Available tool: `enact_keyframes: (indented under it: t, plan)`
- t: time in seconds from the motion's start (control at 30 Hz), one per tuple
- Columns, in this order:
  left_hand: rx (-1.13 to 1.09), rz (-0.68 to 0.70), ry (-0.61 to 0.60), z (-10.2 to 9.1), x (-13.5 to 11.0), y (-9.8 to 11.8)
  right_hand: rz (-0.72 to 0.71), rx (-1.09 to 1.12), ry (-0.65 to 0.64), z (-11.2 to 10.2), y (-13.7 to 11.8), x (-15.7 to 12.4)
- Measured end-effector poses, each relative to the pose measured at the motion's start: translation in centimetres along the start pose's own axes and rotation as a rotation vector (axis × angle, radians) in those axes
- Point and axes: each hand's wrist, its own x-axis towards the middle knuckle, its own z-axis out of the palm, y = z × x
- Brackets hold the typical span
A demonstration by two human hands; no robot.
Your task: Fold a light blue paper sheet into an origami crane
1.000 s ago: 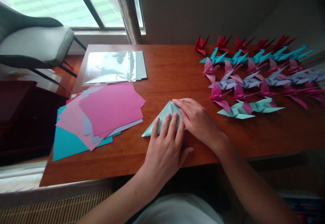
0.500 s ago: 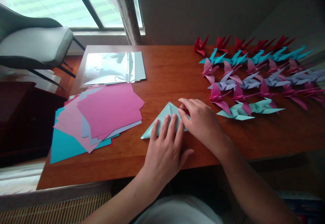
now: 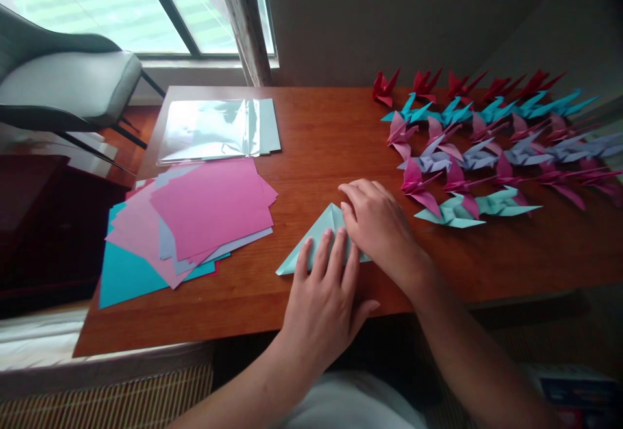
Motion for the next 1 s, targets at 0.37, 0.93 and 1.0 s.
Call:
enact_keyframes:
  t: [0.37,0.93,1.0]
  plan:
    - [0.021,0.019,0.010,0.1,-0.9,1.0,-0.288,-0.047,-0.219,-1.4,0.1,0.7]
    - [0.023,0.041,-0.007,0.6,-1.2,1.6,-0.131,0.137,-0.182,-1.3,1.3,0.3]
    - [0.022,0.041,-0.006,0.6,-1.2,1.6,-0.198,0.114,-0.197,-1.3,1.4,0.2]
